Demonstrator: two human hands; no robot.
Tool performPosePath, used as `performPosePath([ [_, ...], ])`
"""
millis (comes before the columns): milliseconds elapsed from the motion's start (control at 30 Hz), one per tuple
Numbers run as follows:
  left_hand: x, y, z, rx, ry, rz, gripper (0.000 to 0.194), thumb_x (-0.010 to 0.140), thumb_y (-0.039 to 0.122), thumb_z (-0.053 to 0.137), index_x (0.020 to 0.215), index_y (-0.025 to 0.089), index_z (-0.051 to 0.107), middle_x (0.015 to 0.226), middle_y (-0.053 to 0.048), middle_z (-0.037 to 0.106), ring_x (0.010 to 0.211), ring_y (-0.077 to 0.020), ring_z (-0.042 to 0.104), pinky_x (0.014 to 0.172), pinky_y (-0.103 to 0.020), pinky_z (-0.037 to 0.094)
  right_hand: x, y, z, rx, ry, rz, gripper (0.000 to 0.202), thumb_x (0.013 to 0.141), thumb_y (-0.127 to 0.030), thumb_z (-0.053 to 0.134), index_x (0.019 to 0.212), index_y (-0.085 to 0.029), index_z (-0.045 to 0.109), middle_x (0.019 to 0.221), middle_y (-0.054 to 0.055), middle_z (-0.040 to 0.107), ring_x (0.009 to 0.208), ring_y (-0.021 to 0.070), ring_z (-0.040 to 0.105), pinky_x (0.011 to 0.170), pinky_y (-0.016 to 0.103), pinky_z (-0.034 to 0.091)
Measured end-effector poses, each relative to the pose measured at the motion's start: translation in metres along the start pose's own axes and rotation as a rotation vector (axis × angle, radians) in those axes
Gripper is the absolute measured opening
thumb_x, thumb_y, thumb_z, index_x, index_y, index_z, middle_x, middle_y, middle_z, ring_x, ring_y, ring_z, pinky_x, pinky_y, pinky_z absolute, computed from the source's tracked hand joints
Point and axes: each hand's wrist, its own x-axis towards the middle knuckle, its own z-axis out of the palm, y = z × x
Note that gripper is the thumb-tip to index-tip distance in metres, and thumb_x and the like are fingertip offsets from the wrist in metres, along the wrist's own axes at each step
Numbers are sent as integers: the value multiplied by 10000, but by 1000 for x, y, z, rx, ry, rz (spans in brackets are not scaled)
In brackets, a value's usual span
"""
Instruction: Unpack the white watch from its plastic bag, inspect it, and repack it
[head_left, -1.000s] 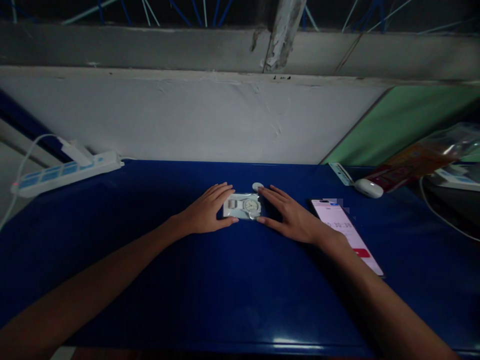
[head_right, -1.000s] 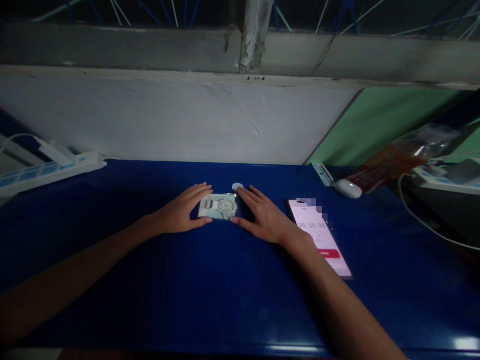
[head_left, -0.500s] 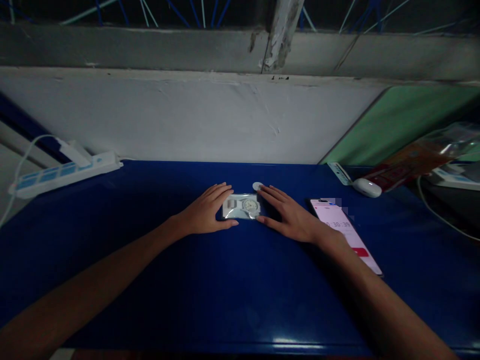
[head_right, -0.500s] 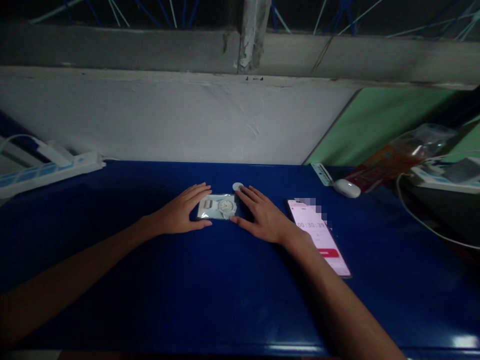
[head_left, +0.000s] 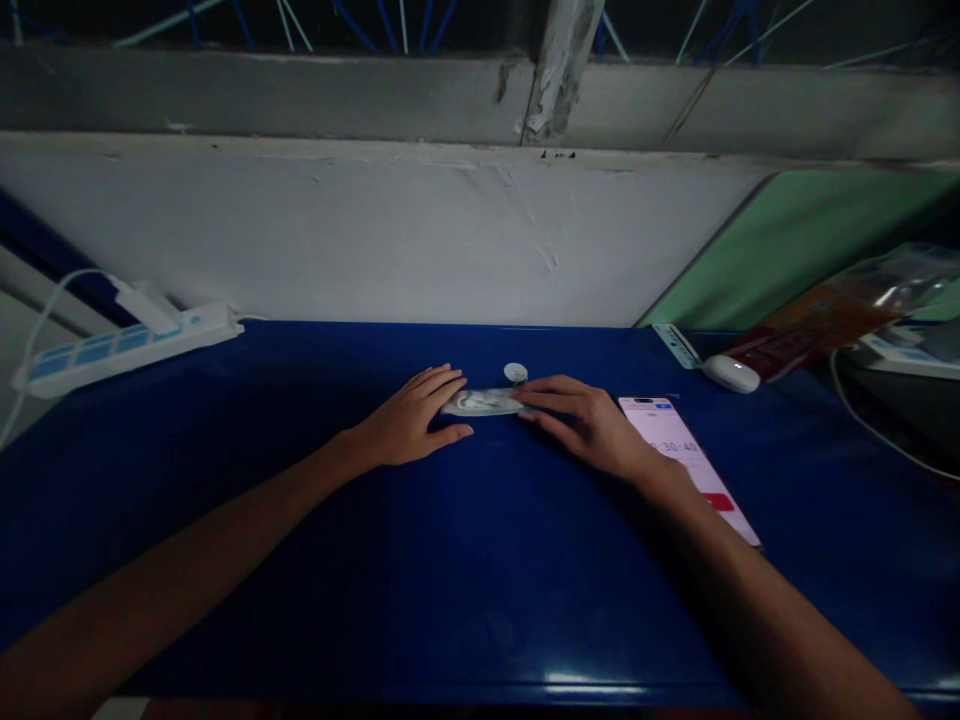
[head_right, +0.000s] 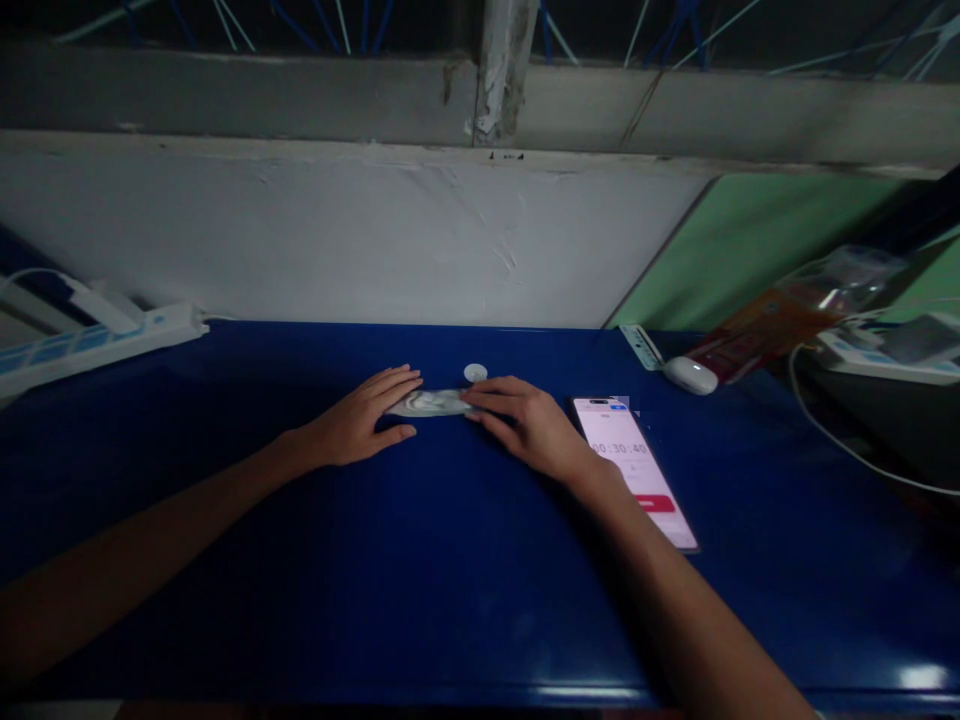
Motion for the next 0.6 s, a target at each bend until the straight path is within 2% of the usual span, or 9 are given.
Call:
performPosePath([
  [133,0,2,1,-36,58,-16,888,925,492,583,1568,159,69,1563,-217,314,1441,-355,327,1162,-544,321,1,-1,0,127,127,186,286,959,-396,539,1122,-234,709,1099,69,751,1015,270,700,902,462,565],
  [200,0,4,1,-73,90,-23,1002,905,430,619,1565,176,-91,1566,-223,302,1425,-360,356,1150,-538,348,1,1,1,144,126,271,314,951,-425,535,1118,-207,689,1011,85,763,913,273,717,787,430,588],
  [267,-1,5,1,-91,108,-19,1045,888,392,638,1558,196,-140,1574,-213,288,1421,-360,362,1147,-535,355,1,2,3,133,92,310,336,955,-424,514,1143,-186,659,943,90,762,819,264,716,688,397,581],
  [333,-1,5,0,-77,100,-2,985,883,376,639,1571,217,-47,1591,-188,264,1436,-354,337,1162,-535,336,2,2,7,107,69,324,348,964,-412,491,1171,-174,640,906,89,755,743,249,703,639,383,568],
  [400,0,5,0,-57,84,-3,862,885,368,627,1560,206,116,1589,-176,274,1449,-339,316,1176,-528,315,3,2,11,69,66,313,364,972,-396,473,1209,-167,628,916,94,750,738,246,697,663,397,572],
  [500,0,5,0,-49,83,-36,749,863,375,631,1483,122,296,1556,-216,317,1445,-334,321,1180,-514,310,5,2,16,-48,81,239,387,995,-362,425,1289,-179,597,1111,125,724,966,280,690,860,472,560],
  [600,0,4,0,-34,73,-47,689,840,404,625,1397,78,386,1526,-255,341,1436,-353,328,1166,-527,323,3,4,16,-186,63,180,460,1004,-398,417,1392,-175,523,1340,161,615,1231,322,575,1035,547,464],
])
